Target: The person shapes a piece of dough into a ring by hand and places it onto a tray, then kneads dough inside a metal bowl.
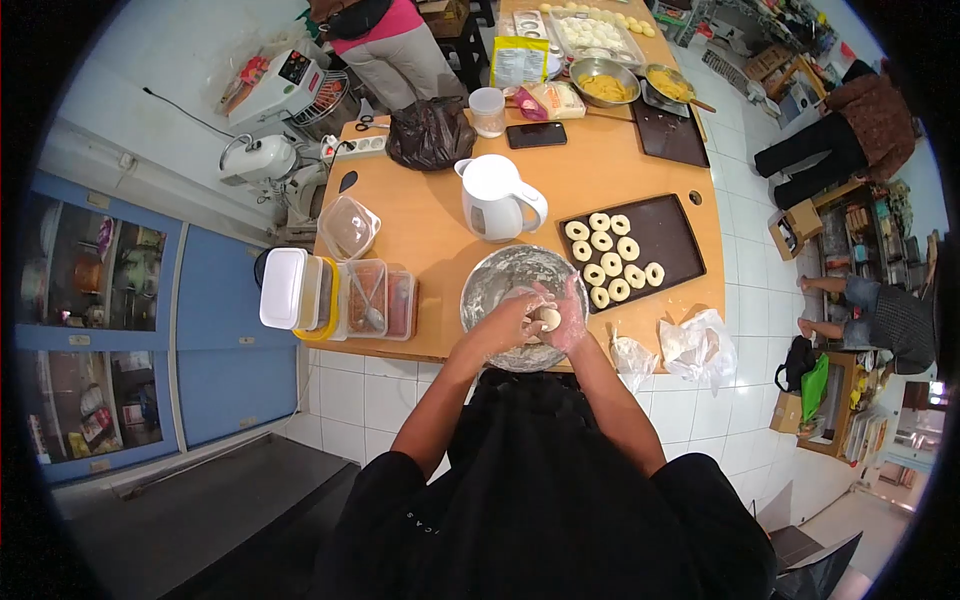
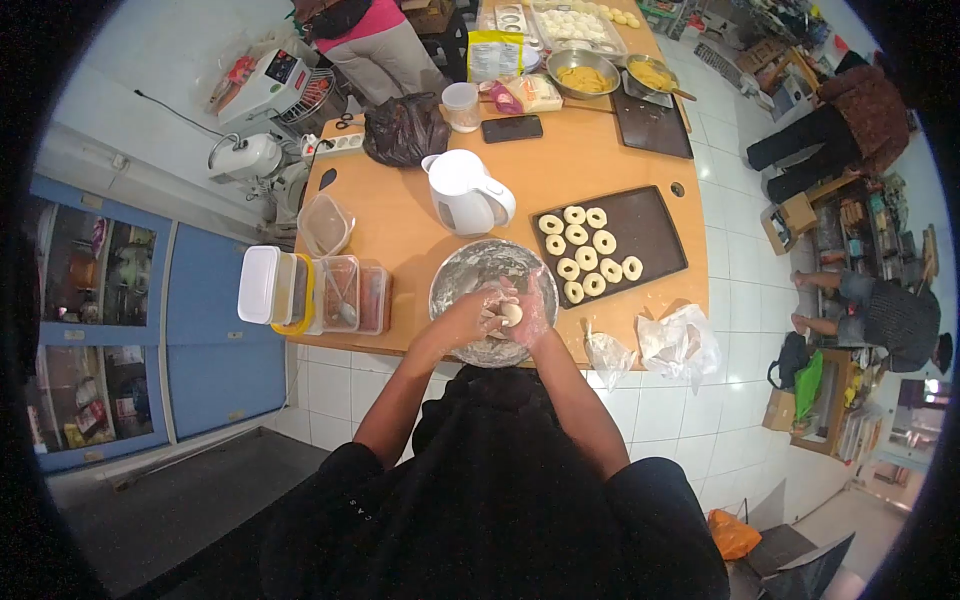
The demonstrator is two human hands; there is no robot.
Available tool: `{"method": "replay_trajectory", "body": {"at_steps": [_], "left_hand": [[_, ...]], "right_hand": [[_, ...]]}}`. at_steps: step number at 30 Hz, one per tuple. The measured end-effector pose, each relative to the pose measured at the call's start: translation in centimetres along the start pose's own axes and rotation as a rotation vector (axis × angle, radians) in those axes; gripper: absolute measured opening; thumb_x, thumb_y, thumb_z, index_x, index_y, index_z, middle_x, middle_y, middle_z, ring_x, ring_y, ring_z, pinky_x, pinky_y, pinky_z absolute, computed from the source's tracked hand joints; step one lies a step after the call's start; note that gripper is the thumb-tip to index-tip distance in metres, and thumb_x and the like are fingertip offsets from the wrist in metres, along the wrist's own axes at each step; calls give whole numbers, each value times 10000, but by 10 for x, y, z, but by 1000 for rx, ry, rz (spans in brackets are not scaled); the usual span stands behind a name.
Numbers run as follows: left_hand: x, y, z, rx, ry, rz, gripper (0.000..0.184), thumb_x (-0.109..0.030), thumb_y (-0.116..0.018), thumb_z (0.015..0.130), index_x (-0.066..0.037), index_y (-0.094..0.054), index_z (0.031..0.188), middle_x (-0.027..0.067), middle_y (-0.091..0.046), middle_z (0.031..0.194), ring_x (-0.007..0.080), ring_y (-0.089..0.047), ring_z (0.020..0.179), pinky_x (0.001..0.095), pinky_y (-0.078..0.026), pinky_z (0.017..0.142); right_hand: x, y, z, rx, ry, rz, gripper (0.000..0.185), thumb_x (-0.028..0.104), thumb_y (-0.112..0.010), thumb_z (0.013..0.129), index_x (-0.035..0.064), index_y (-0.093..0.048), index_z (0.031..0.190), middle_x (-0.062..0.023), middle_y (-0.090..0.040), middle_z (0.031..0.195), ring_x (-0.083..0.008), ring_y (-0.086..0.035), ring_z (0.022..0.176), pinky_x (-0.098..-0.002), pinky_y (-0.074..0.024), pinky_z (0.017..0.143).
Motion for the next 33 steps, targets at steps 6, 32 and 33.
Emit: {"method": "replay_trajectory", "body": {"at_steps": [6,32,33], "left_hand": [[5,2,-4,9,76,-97,414,-44,-720,777,-23,-606,1174,172,-604,1083,325,-607,1006,399,-476,900],[42,-24,-18,-236,323,-531,336,-89,-612,896,95,-599,1178,157,-678,1079,171,-625,993,312,-476,901],[44,-24,-18,-240,317,-496,333,-84,-607,892,96,-601,1172,158,-679,1077,175,-627,992,312,-477,900]], "right_hand": [[0,27,23,450,-191,198,943,821,-433,792,119,-346,1416,-170,-528,1324,-374,-533,1176,-516,-457,966],[9,10,-27,-130,415,-1030,303,136,-723,879,-4,-642,1136,-41,-670,1010,-100,-608,905,-253,-497,806],[9,11,-28,-122,418,-1030,309,134,-717,883,-4,-638,1148,-50,-671,1018,-105,-609,910,-254,-499,805]]}}
Point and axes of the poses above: each hand's wrist, its own z-axis towards the middle knuckle, its own y-axis out of the back of the hand, x = y × z, the point moved 2 cm from there along z, towards the middle knuckle
